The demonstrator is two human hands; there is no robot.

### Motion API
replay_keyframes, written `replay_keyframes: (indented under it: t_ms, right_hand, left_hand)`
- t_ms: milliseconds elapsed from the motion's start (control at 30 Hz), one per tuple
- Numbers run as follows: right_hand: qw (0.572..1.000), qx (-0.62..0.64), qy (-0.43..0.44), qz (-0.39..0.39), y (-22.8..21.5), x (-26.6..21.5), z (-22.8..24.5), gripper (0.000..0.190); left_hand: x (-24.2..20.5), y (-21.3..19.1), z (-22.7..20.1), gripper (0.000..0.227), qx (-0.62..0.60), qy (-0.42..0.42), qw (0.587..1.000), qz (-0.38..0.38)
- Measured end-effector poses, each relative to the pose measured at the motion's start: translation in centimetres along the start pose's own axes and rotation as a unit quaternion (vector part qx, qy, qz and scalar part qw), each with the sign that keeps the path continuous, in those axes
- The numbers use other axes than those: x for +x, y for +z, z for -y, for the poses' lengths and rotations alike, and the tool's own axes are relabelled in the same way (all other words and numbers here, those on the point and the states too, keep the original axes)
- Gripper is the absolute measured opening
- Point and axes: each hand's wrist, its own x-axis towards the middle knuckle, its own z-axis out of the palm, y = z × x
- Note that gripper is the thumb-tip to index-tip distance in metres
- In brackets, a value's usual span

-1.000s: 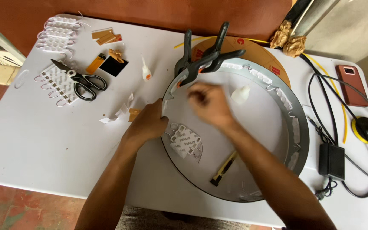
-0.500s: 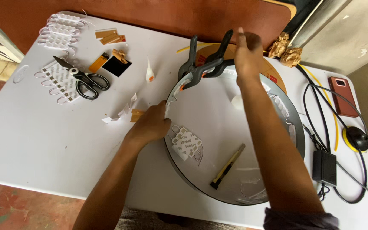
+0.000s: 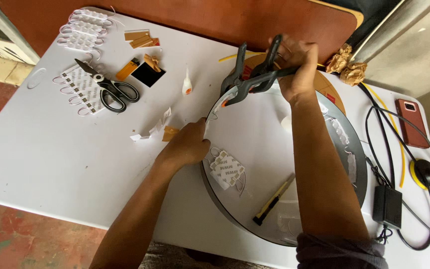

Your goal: The person assembles an LED light fixture by applying glue to a circular frame, attaching small white plastic components, and securing them with clamps. They use a utility knife to cut adhesive backing and repeatedly apply glue and press components into place.

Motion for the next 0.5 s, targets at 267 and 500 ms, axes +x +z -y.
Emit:
replay_keyframes:
  t_ms: [267, 500]
  right_hand:
    - [0.966, -0.199, -0.167, -0.009, -0.3, 1.5, -1.1, 0.027]
    - [0.855, -0.245, -0.453, 0.058, 1.5, -1.2, 4.2, 0.023]
  left_hand:
    - [-2.7, -3.9, -4.0, 0.047, -0.078, -0.095, 0.990, 0.065]
    - [-1.0, -2.5, -2.0, 0.047, -0.066, -0.068, 0.996, -0.003]
